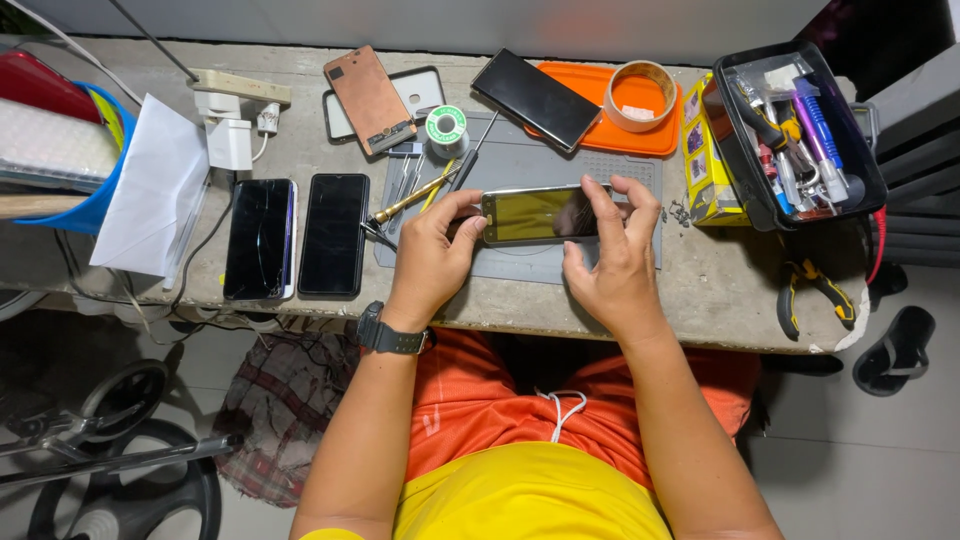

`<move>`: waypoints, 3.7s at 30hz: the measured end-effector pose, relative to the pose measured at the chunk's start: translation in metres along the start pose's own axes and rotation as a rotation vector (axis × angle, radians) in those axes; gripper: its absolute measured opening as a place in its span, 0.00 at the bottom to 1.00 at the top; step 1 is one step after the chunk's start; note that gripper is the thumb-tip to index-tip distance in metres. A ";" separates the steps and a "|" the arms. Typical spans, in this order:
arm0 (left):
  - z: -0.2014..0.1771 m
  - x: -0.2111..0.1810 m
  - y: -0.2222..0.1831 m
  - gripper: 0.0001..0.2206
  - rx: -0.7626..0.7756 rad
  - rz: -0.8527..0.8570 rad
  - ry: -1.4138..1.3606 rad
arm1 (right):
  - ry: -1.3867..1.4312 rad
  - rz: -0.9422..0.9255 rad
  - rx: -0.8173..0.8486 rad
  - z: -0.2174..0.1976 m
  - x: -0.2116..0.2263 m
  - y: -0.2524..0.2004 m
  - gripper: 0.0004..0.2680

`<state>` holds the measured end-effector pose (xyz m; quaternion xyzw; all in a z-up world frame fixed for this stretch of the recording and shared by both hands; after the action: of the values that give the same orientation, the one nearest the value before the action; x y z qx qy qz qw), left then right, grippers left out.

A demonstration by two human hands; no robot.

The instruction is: Repairing and testing a mobile phone by connecting a charging cable and checking the display functionality.

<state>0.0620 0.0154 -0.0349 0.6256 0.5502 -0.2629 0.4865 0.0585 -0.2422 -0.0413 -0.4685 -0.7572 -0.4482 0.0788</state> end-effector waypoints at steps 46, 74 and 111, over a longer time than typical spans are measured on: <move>0.002 0.006 -0.004 0.12 0.017 0.132 0.080 | 0.438 -0.181 0.075 0.065 0.161 -0.076 0.13; 0.003 0.004 -0.009 0.12 0.026 0.175 0.111 | 0.445 -0.274 0.199 0.049 0.174 -0.056 0.07; 0.001 0.004 -0.010 0.11 -0.024 0.139 0.076 | 0.263 -0.054 -0.180 0.002 0.078 -0.028 0.09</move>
<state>0.0533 0.0157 -0.0418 0.6658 0.5268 -0.1980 0.4898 -0.0056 -0.1956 -0.0171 -0.3905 -0.7094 -0.5737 0.1232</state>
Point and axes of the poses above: each hand's wrist, its own y-axis towards the middle knuckle, its own z-axis out of the palm, x = y × z, the point moved 4 cm from there along y, towards the middle knuckle
